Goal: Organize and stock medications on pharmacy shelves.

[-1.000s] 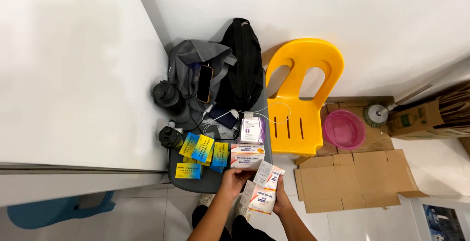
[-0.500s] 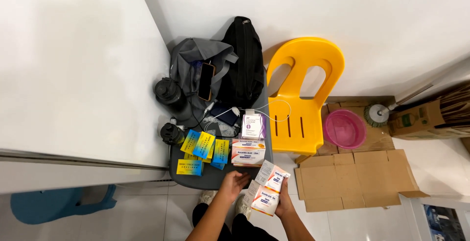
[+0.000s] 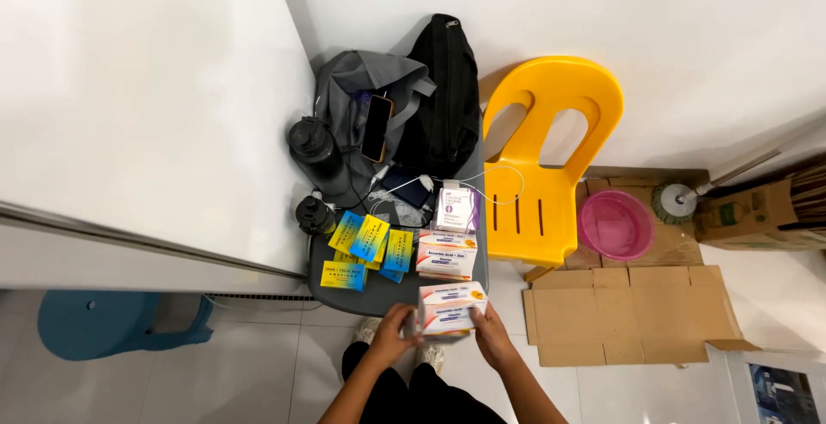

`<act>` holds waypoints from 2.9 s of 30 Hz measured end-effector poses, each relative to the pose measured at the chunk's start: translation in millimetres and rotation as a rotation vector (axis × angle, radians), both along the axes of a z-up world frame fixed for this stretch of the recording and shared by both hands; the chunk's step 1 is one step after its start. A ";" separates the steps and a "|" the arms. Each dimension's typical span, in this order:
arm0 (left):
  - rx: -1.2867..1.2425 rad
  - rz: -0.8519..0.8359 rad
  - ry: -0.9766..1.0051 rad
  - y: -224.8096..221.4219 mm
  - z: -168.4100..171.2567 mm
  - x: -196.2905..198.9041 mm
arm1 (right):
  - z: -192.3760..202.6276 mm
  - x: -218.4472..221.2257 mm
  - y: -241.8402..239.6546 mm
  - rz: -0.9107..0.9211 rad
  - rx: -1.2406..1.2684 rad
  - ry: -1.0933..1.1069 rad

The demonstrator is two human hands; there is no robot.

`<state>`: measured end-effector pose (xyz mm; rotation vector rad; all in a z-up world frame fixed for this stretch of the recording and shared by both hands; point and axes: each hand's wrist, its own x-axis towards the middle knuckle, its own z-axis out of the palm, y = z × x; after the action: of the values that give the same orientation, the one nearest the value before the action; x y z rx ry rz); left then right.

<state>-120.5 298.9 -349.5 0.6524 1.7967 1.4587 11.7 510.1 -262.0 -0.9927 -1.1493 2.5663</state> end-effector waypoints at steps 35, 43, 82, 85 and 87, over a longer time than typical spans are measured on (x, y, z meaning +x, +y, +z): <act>-0.273 0.441 0.277 48.0 95.2 -10.3 | 22.8 -46.4 -14.3 0.245 0.771 -0.293; -0.417 0.434 0.421 47.7 91.2 -16.3 | 42.2 -40.4 -8.1 0.225 0.618 -0.240; -0.275 0.860 0.193 74.6 114.2 -22.5 | 21.0 -55.4 -13.6 -0.002 0.952 -0.396; -0.340 0.843 0.156 74.4 107.4 -19.4 | 23.0 -54.9 -20.0 0.007 0.949 -0.389; -0.344 0.839 0.106 73.8 106.9 -18.1 | 14.7 -53.0 -18.7 0.025 0.970 -0.368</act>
<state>-138.6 372.7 -242.6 -0.2542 2.4847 1.5523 -41.3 491.3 -247.3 -1.1447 -2.1584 1.4682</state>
